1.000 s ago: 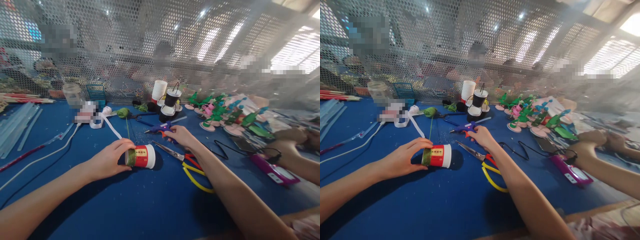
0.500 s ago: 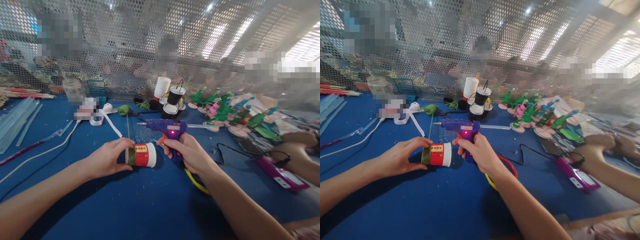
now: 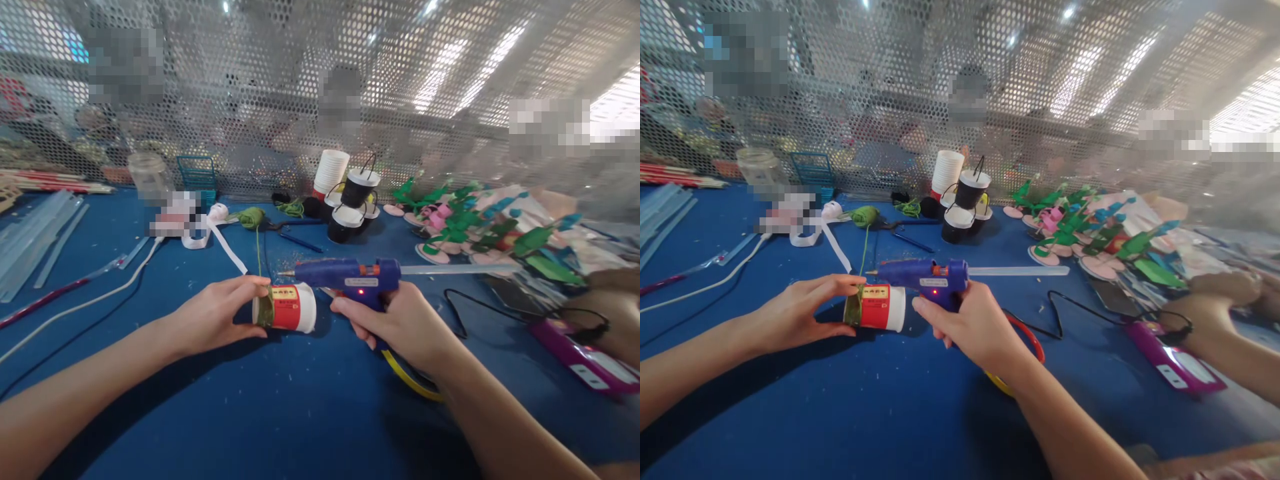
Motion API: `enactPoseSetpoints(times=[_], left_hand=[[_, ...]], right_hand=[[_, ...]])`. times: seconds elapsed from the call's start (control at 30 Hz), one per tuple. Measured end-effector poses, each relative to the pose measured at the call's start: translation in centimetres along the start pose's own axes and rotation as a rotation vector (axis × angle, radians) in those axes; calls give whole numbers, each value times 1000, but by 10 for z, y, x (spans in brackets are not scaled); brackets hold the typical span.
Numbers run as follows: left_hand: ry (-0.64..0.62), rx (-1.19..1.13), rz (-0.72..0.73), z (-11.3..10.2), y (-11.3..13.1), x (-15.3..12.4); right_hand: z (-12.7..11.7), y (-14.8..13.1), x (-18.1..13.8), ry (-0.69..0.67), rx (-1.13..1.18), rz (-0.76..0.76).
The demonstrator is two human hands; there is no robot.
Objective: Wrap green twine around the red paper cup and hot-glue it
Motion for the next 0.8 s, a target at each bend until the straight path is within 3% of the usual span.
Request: enactPoseSetpoints(times=[0.33,0.8], left_hand=[[-7,-11,30,1,-2,-1],[-7,-46,19,1,-3,0]], right_hand=[[6,-12,-9,-6,-278,-183],[4,-11,-9,93,-372,-251]])
Point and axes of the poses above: each hand's wrist, its own x-axis towards the middle knuckle, its own z-axis out of the palm, y = z × x, the point moved 7 cm from there along x, towards the middle knuckle, and after that the axes turned 1 degree about y, right-handed, at the moved point
